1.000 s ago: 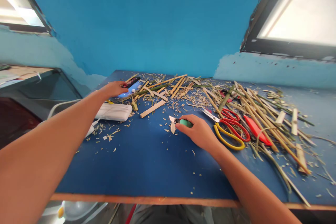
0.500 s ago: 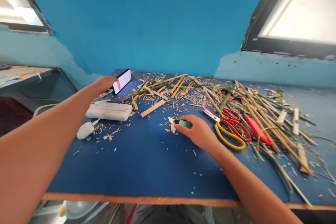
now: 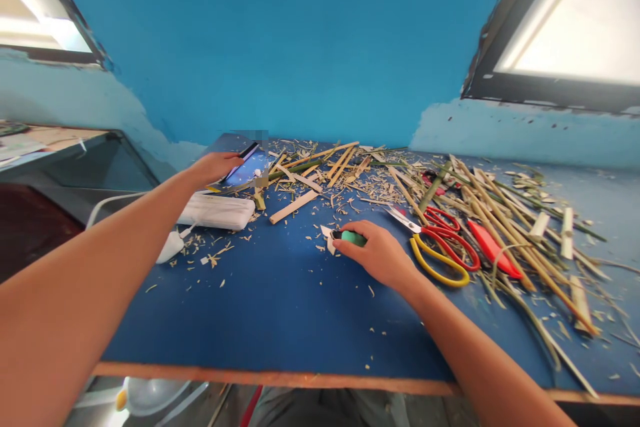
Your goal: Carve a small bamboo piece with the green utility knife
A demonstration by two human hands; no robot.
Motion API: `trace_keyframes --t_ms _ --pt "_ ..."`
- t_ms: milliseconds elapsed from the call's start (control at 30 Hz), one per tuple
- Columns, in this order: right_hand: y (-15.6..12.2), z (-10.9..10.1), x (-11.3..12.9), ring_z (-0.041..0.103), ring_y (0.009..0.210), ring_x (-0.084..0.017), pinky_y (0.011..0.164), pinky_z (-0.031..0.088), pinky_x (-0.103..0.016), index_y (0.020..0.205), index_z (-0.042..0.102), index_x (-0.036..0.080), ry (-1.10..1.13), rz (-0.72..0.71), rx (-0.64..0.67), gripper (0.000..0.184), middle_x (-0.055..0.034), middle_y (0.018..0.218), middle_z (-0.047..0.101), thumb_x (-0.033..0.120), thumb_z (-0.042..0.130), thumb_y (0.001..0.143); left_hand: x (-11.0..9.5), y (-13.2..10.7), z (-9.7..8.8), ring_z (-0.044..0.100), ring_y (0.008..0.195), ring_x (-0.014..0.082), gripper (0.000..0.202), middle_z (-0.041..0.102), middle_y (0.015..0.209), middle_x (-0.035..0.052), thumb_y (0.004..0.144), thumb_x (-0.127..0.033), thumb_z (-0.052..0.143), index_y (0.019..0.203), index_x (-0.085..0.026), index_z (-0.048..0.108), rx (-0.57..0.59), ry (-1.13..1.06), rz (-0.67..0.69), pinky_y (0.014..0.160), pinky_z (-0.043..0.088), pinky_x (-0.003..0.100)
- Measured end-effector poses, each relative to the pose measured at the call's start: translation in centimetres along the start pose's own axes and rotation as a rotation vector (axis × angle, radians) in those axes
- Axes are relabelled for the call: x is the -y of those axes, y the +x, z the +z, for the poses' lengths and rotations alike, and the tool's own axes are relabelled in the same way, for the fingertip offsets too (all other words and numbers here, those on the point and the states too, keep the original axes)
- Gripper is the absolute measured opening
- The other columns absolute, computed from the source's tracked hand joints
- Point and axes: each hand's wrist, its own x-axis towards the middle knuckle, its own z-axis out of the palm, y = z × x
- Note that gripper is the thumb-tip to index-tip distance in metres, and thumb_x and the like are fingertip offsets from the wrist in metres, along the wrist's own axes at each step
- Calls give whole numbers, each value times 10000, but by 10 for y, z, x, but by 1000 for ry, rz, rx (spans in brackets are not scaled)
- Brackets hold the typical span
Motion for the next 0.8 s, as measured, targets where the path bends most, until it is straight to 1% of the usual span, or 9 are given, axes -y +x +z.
trace_keyframes --t_ms 100,167,300,367,500,567,733,800 --pt "0 0 0 596 862 -209 769 424 -337 957 638 267 -2 -2 2 339 -29 990 653 511 542 743 -7 -3 5 427 598 115 548 544 601 -31 745 -534 538 1148 -166 580 78 114 -17 609 319 202" --pt "0 0 0 597 850 -205 762 425 -332 951 640 269 -4 -6 7 329 -28 982 654 505 544 743 -12 -5 9 407 585 113 575 520 569 -34 730 -542 552 1172 -175 566 102 172 -9 600 301 191" --pt "-1 -1 2 597 850 -206 751 423 -325 948 641 272 -11 -8 17 314 -24 975 654 492 547 744 -14 -4 16 396 620 116 588 578 701 -10 716 -514 582 1200 -180 548 107 246 19 588 269 185" --pt "-1 -1 2 597 849 -208 746 424 -326 947 640 276 -16 -8 20 314 -21 974 655 496 545 744 -12 -3 16 390 618 118 572 568 696 -9 736 -505 562 1212 -188 538 95 268 20 582 258 187" --pt "-1 0 2 601 836 -204 740 425 -324 941 641 283 -27 -10 20 307 -18 970 658 498 549 740 -7 -2 10 392 601 123 520 497 566 -38 808 -516 455 1224 -211 520 82 284 3 601 272 188" --pt "-1 0 2 602 831 -203 733 424 -325 938 640 286 -30 -10 25 303 -15 970 658 497 547 743 -7 -2 7 406 610 127 523 486 545 -44 807 -532 446 1205 -205 532 93 286 -1 620 287 189" --pt "-2 0 2 597 849 -216 738 422 -333 948 637 274 -16 -10 35 319 -24 978 652 501 536 749 -10 -4 13 446 640 136 617 540 626 -27 716 -604 524 1160 -178 562 123 308 15 639 307 198" --pt "-2 0 2 597 852 -214 746 422 -334 946 636 274 -10 -13 36 316 -22 978 652 501 537 750 -11 -4 17 464 658 147 627 570 678 -12 695 -604 548 1155 -179 566 128 319 33 641 314 206"
